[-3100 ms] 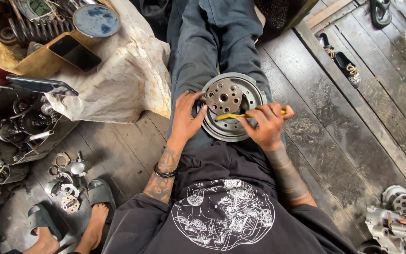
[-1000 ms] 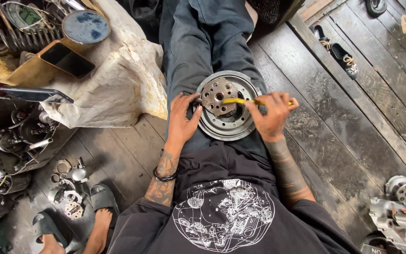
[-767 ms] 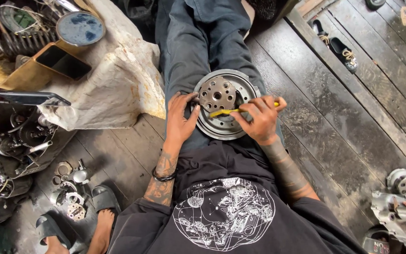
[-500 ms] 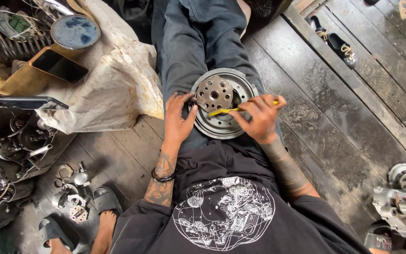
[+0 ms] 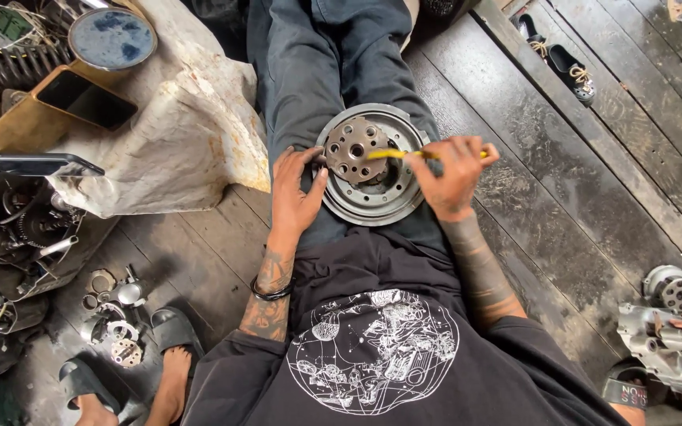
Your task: Cleaning a motorcycle flywheel component using a small brush to remove debris from the surface and holes.
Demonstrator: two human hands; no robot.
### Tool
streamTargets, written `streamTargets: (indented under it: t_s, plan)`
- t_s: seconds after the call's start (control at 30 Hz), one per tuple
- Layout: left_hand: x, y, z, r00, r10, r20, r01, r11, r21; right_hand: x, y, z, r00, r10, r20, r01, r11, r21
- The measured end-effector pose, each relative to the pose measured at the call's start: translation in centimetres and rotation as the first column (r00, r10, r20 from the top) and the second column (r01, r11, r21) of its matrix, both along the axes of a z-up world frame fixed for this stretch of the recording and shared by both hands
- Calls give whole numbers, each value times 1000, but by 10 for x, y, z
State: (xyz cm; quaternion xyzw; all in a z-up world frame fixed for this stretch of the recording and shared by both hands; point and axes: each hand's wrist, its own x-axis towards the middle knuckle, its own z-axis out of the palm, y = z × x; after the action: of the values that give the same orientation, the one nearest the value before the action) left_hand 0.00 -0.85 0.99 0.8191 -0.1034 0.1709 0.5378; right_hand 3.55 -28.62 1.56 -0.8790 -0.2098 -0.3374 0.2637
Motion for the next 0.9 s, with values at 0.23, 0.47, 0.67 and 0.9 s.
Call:
streamTargets:
  t_s: [0.23,0.47,0.67,0.9]
  plan:
    - [-2,0,2,1000,-2,-12,2,1000,-12,-10,14,-17,1000,17,-2,-17,998,-65]
    - [-2,5,0,1000,23,-22,-23,1000,-12,-10,9,6,998,42,-35,-40,998,43]
    - [-3,5,7,1000,2,0,-2,1000,-30,3,-10,-23,999,-33,-12,33,999,5]
    - [-3,6,4,1000,-11,-1,11,1000,2,-7,9,-5,999,24,-43,-24,1000,-5]
